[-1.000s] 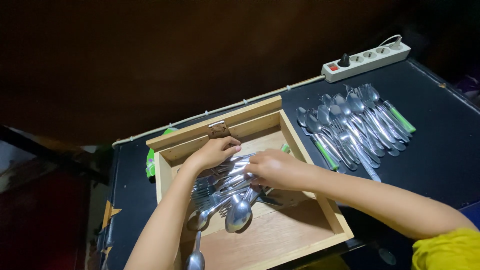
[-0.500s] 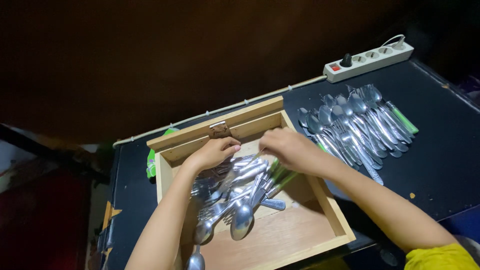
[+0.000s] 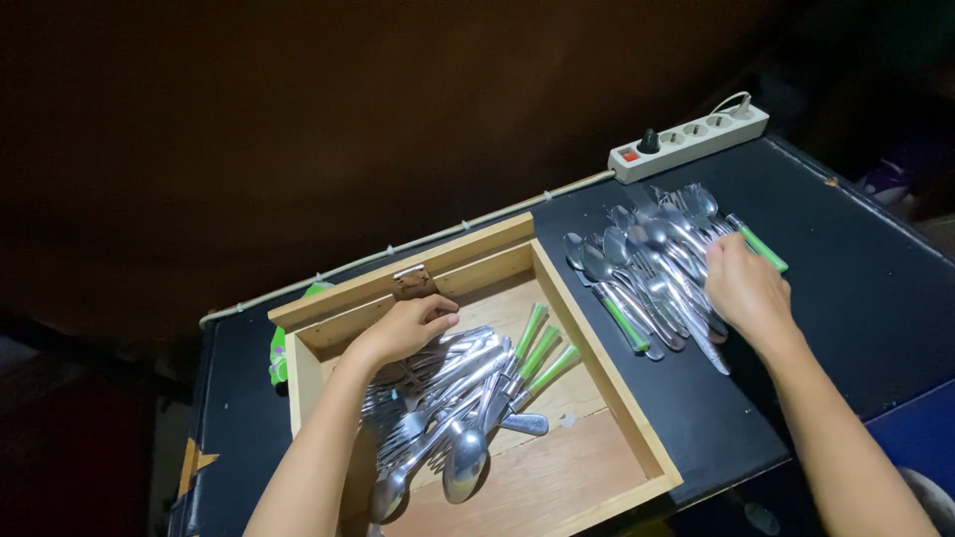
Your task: Sorting various pieces of silverware including spoons, forks, and knives from a wooden container onto a table.
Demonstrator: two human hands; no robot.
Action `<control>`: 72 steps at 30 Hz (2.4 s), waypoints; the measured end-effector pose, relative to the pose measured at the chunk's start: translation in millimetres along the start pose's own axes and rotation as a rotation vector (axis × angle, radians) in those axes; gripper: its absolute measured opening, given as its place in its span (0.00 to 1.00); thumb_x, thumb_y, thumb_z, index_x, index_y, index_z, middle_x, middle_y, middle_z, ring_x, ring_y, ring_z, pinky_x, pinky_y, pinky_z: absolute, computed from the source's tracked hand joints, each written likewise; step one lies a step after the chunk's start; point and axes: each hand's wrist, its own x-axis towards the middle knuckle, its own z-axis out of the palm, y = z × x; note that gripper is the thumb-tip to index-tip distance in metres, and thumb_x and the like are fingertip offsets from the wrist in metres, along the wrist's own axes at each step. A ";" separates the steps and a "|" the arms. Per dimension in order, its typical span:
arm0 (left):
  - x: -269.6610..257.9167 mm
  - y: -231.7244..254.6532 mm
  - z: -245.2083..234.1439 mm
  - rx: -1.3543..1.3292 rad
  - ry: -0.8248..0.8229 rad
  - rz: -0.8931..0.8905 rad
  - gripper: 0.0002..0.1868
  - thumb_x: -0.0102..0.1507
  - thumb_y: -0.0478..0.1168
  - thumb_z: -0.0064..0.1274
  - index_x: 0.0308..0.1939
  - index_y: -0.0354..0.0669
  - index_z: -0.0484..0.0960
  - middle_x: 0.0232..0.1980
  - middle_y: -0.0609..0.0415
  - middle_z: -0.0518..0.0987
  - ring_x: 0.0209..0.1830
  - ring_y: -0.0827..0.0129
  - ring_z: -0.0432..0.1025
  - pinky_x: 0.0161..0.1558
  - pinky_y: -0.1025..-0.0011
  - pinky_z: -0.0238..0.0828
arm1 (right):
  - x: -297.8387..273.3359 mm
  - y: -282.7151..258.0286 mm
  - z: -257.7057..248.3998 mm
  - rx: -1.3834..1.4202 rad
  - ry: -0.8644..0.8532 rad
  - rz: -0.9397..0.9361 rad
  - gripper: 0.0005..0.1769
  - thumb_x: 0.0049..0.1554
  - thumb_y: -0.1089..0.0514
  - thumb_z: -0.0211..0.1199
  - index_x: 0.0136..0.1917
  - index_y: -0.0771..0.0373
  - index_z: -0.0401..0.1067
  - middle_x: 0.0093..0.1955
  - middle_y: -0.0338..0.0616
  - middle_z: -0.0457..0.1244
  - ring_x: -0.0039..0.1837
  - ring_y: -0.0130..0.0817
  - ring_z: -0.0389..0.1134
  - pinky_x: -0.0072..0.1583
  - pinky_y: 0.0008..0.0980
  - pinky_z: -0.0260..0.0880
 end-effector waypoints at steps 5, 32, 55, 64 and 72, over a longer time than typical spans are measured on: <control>-0.1 0.9 0.8 -0.008 0.006 -0.007 0.22 0.66 0.54 0.47 0.60 0.52 0.80 0.55 0.58 0.84 0.49 0.68 0.80 0.53 0.68 0.76 | -10.9 2.6 13.6 -0.160 -0.029 -0.058 0.18 0.67 0.52 0.47 0.58 0.68 0.69 0.49 0.59 0.71 0.50 0.56 0.73 0.57 0.53 0.66; -8.7 2.2 -14.5 -0.080 -0.126 0.053 0.26 0.69 0.54 0.45 0.67 0.46 0.74 0.61 0.36 0.78 0.67 0.42 0.69 0.65 0.50 0.67 | -61.8 -177.5 45.3 -0.279 -0.500 -1.107 0.31 0.56 0.34 0.65 0.58 0.58 0.63 0.50 0.50 0.65 0.55 0.53 0.69 0.57 0.48 0.69; -6.7 2.0 -8.6 -0.062 -0.105 0.028 0.25 0.69 0.55 0.45 0.66 0.49 0.75 0.55 0.39 0.82 0.63 0.45 0.72 0.62 0.51 0.71 | -15.6 -134.1 10.9 0.104 0.468 -1.278 0.16 0.59 0.38 0.62 0.38 0.48 0.73 0.31 0.34 0.66 0.37 0.33 0.68 0.53 0.36 0.60; -2.2 6.1 0.1 -0.013 -0.002 -0.011 0.22 0.66 0.52 0.49 0.61 0.50 0.79 0.61 0.58 0.81 0.57 0.65 0.78 0.60 0.66 0.74 | 116.7 52.8 7.1 -0.032 0.506 -0.146 0.27 0.83 0.42 0.44 0.52 0.57 0.75 0.39 0.52 0.69 0.36 0.52 0.71 0.38 0.54 0.70; -1.1 6.6 1.9 0.003 0.012 -0.038 0.21 0.66 0.52 0.49 0.61 0.52 0.79 0.59 0.58 0.82 0.52 0.66 0.80 0.56 0.68 0.76 | 159.5 142.5 62.5 -0.087 0.139 0.218 0.18 0.62 0.64 0.61 0.62 0.50 0.80 0.55 0.54 0.70 0.52 0.54 0.72 0.51 0.52 0.72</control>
